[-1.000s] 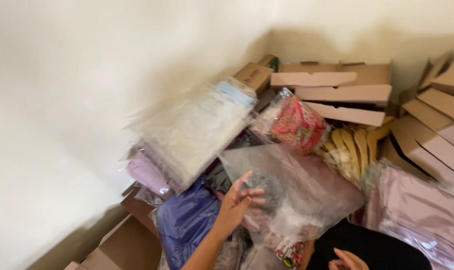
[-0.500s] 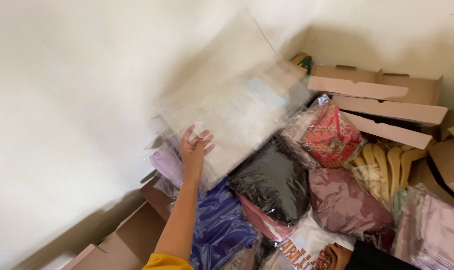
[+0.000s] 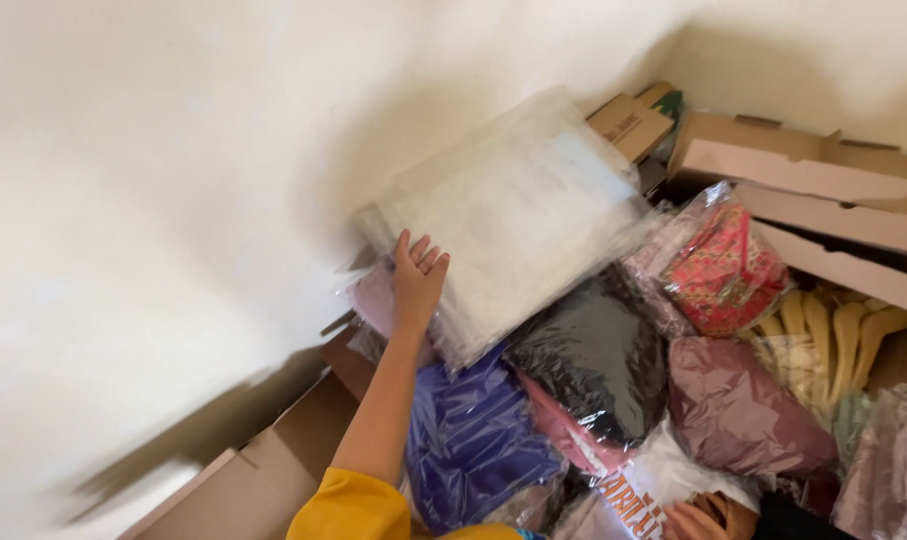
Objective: Sorting and organizing packaged clothing items on a table in a stockroom.
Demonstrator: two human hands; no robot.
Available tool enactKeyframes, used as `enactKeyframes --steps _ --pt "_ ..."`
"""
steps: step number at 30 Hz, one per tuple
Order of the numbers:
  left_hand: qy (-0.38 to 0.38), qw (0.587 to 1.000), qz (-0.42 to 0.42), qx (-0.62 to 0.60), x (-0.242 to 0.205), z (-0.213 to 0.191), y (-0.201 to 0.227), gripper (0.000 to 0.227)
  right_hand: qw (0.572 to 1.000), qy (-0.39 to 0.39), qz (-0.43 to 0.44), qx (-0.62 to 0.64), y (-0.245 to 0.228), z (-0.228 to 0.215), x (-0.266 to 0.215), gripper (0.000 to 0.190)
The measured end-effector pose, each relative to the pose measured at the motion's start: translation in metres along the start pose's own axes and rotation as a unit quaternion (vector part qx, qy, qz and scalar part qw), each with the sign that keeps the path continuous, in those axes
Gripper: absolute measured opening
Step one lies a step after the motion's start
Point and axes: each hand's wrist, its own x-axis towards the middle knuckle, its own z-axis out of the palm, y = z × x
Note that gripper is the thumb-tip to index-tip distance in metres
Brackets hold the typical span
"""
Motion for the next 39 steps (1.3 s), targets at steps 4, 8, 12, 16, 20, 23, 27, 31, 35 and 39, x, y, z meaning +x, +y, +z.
enactKeyframes --steps 4,8,12,16,20,23,27,31,35,39 --pt "0.022 0.994 0.086 -0.061 -0.036 -0.04 -0.039 0.072 1.0 -0.025 0.007 0.0 -0.246 -0.004 0.077 0.025" --pt "0.071 0.991 0.096 0.065 -0.123 -0.093 -0.074 0.071 0.995 -0.072 0.062 -0.008 -0.312 0.014 0.101 0.025" --pt "0.122 0.967 -0.186 0.124 -0.201 -0.14 -0.147 0.095 0.984 -0.127 0.105 0.06 -0.341 0.048 0.14 0.026" --pt "0.125 0.911 -0.392 0.002 -0.249 -0.125 -0.133 0.099 0.99 -0.125 -0.056 0.033 -0.367 0.097 0.205 0.043" --pt "0.051 0.957 -0.282 0.03 -0.243 -0.121 -0.113 0.089 0.986 -0.148 -0.082 0.003 -0.369 0.169 0.255 0.064" --pt "0.065 0.926 -0.368 0.05 -0.229 -0.115 -0.096 0.088 0.977 -0.206 -0.047 0.018 -0.351 0.227 0.279 0.073" --pt "0.061 0.898 -0.428 -0.077 -0.225 -0.104 -0.08 0.088 0.96 -0.256 -0.1 -0.046 -0.341 0.277 0.287 0.071" --pt "0.055 0.884 -0.452 -0.108 -0.227 -0.095 -0.057 0.083 0.956 -0.258 -0.094 -0.104 -0.346 0.281 0.288 0.065" --pt "0.05 0.888 -0.44 -0.127 -0.229 -0.096 -0.059 0.083 0.959 -0.244 -0.136 -0.041 -0.365 0.251 0.281 0.067" --pt "0.055 0.893 -0.427 -0.132 -0.23 -0.098 -0.077 0.079 0.964 -0.22 -0.149 0.019 -0.382 0.208 0.262 0.061"
